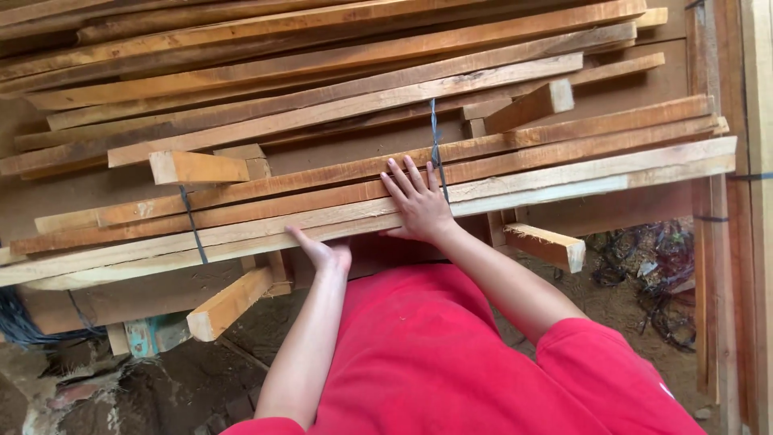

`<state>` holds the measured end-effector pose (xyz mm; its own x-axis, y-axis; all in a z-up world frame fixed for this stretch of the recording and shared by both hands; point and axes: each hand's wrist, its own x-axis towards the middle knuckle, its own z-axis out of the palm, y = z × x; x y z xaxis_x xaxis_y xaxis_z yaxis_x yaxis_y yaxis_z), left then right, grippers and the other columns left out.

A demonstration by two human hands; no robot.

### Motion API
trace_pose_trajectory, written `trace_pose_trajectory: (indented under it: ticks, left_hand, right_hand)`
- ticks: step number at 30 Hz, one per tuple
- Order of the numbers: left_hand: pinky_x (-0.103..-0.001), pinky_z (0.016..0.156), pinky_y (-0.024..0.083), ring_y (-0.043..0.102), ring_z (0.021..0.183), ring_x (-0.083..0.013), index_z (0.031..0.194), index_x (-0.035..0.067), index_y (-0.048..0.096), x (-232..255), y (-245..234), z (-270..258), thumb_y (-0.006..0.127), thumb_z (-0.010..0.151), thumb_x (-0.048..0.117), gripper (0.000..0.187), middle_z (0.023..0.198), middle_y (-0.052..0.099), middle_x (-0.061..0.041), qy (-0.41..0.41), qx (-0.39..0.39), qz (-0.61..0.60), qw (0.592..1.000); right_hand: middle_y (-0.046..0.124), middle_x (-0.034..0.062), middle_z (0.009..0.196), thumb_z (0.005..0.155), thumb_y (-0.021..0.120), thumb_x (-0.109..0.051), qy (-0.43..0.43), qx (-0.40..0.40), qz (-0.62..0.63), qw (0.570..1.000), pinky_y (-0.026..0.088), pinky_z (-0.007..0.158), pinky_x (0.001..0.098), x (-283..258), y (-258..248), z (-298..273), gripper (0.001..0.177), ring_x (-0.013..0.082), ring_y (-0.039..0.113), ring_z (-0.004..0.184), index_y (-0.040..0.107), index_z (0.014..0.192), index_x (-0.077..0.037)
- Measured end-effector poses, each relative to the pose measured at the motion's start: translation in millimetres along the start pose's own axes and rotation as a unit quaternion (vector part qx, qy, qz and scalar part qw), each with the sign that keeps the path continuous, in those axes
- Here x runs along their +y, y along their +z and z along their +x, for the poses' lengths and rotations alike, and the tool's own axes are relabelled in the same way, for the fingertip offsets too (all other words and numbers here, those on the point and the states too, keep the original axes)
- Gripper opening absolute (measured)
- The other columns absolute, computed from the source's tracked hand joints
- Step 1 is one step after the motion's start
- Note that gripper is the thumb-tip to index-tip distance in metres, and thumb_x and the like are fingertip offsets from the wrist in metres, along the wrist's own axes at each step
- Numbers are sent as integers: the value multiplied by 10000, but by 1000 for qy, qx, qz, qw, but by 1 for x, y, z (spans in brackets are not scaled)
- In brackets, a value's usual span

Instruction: Bundling wood strips with plastic ties and organizing them in a workshop.

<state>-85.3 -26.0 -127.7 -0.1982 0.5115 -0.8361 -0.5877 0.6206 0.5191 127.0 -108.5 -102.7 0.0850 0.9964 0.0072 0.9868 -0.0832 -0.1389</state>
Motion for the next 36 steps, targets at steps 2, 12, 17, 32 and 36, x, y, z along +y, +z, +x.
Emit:
trace_pose_trajectory:
  ticks: [2, 12, 17, 32, 36]
  left_hand:
    - [-575, 1295, 125, 148, 1575, -327, 1662, 209, 67, 15, 24, -30, 525, 795, 903, 1201, 1721, 93, -121, 8, 3, 6, 1000]
    - [-538, 1313, 115, 143, 1582, -295, 1662, 237, 44, 16, 24, -28, 477, 800, 918, 1181, 1731, 52, -100, 37, 22, 32, 999]
    - [-545, 1310, 105, 135, 1583, -300, 1663, 230, 47, 18, 27, -35, 468, 814, 900, 1160, 1732, 51, -96, 40, 30, 8, 999]
    - [-514, 1289, 223, 289, 1540, -263, 1641, 287, 198, 10, 13, -7, 548, 807, 897, 1091, 1700, 223, -44, 3, 43, -13, 999]
    - [-478, 1304, 188, 230, 1560, -241, 1646, 276, 186, 14, 23, -21, 558, 789, 906, 1127, 1710, 197, -43, 7, 78, -5, 997]
  right_hand:
    - [281, 68, 1706, 496, 778, -777, 6, -12, 0, 1000, 118, 1241, 648, -1, 1, 0, 1310, 350, 190, 1579, 381, 1605, -206]
    - [457, 76, 1603, 769, 602, -832, 44, 41, 77, 995, 217, 1193, 644, 14, -8, 34, 1056, 362, 342, 1510, 431, 1578, -175]
    - [737, 29, 864, 851, 607, -802, 59, 90, 83, 991, 431, 962, 426, 56, 22, 64, 662, 230, 711, 899, 737, 1025, -178]
    - [795, 31, 899, 678, 499, -970, 114, -262, 79, 955, 577, 804, 419, 62, -34, 109, 771, 313, 770, 935, 815, 996, -343]
    - [777, 66, 1120, 643, 475, -1013, 93, -407, 123, 900, 555, 953, 424, 57, -28, 135, 925, 310, 717, 1139, 779, 1163, -310]
